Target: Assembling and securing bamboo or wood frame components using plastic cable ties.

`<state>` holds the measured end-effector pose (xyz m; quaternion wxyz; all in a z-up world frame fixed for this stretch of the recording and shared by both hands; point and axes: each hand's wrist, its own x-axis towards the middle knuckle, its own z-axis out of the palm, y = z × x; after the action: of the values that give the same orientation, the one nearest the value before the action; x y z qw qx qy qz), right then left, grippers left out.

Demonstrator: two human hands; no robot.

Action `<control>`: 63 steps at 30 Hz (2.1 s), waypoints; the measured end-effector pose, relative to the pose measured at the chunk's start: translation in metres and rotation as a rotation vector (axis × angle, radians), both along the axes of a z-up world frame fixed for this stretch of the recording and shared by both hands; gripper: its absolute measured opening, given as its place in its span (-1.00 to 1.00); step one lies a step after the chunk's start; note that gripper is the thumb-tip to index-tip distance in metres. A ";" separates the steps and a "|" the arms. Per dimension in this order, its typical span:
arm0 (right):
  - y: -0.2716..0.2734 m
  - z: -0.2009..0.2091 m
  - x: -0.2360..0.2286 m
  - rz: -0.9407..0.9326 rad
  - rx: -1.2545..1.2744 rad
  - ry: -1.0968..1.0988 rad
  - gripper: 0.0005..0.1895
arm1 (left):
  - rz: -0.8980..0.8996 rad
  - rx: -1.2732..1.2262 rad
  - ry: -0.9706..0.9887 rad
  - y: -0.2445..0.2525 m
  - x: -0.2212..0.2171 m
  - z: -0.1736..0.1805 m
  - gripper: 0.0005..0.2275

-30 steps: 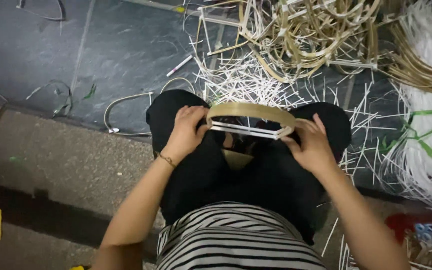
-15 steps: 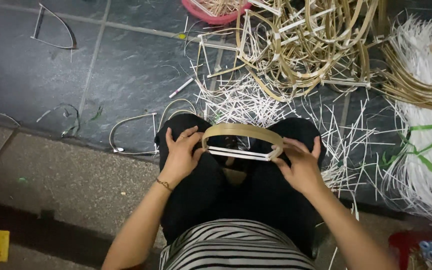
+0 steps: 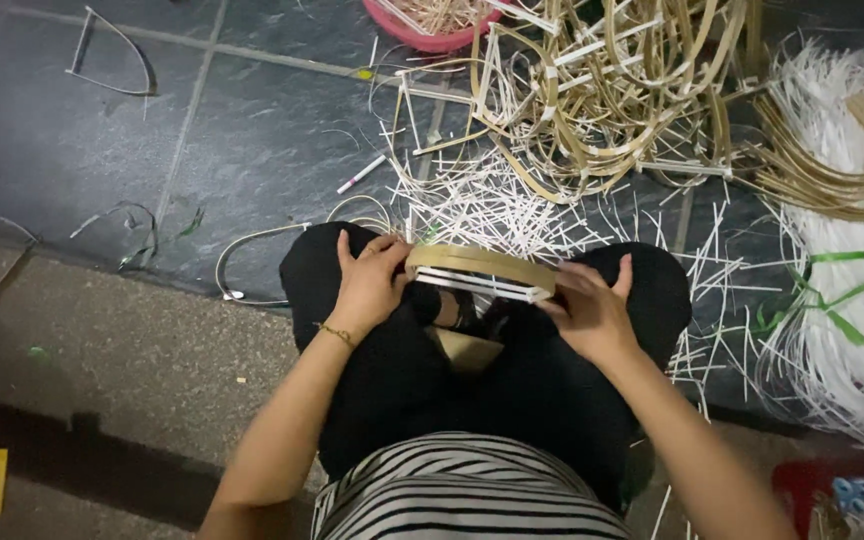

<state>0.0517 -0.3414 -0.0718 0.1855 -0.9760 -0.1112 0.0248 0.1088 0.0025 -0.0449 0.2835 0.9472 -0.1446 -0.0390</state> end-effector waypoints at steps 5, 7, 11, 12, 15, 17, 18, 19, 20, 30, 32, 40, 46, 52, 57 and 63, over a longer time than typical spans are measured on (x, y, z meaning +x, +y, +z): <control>0.001 0.009 -0.018 0.040 0.043 -0.084 -0.72 | -0.038 0.132 -0.019 -0.003 -0.028 0.000 -0.78; 0.008 0.015 -0.017 0.055 0.075 -0.074 -0.68 | -0.039 0.173 -0.018 -0.001 -0.034 0.002 -0.78; 0.016 0.016 -0.014 0.096 0.106 -0.143 -0.73 | 0.032 0.147 -0.099 -0.001 -0.042 0.007 -0.77; 0.017 0.016 -0.012 0.101 0.118 -0.140 -0.69 | 0.058 0.110 -0.132 -0.002 -0.041 0.011 -0.74; 0.023 0.015 -0.014 0.056 0.030 -0.110 -0.74 | 0.042 -0.124 -0.176 -0.002 -0.044 0.046 -0.78; 0.029 0.049 -0.012 0.072 0.108 -0.133 -0.59 | -0.057 -0.237 -0.125 0.000 -0.035 0.064 -0.78; 0.033 0.066 -0.010 0.085 0.184 -0.159 -0.44 | -0.160 -0.351 -0.077 0.000 -0.030 0.073 -0.78; 0.034 0.083 -0.003 0.084 0.185 -0.158 -0.44 | -0.161 -0.351 -0.076 0.000 -0.025 0.075 -0.78; 0.035 0.099 0.005 0.125 0.412 0.016 -0.43 | -0.253 -0.509 0.131 0.001 -0.019 0.077 -0.80; 0.055 0.113 0.035 -0.001 0.888 0.797 -0.74 | -0.265 -0.900 0.735 -0.009 -0.011 0.064 -0.78; 0.055 0.107 0.034 -0.004 0.944 0.805 -0.76 | -0.239 -0.869 0.710 -0.012 -0.012 0.066 -0.78; 0.055 0.102 0.033 -0.020 0.995 0.807 -0.77 | -0.198 -0.726 0.575 -0.015 -0.012 0.089 -0.81; 0.054 0.115 0.034 -0.023 0.912 0.735 -0.74 | -0.400 -0.553 0.121 -0.024 -0.014 0.113 -0.70; 0.050 0.110 0.029 0.048 0.764 0.535 -0.70 | -0.329 -0.589 0.151 -0.025 -0.015 0.101 -0.73; 0.053 0.111 0.032 0.029 0.978 0.640 -0.71 | -0.275 -0.598 0.193 -0.026 -0.014 0.104 -0.74; 0.058 0.118 0.032 0.055 0.854 0.546 -0.69 | -0.292 -0.499 0.051 -0.026 -0.014 0.097 -0.70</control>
<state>0.0834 -0.2839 0.0460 0.5895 -0.7678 -0.0846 0.2361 0.0950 -0.0239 0.0518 0.5026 0.8161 -0.2773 -0.0662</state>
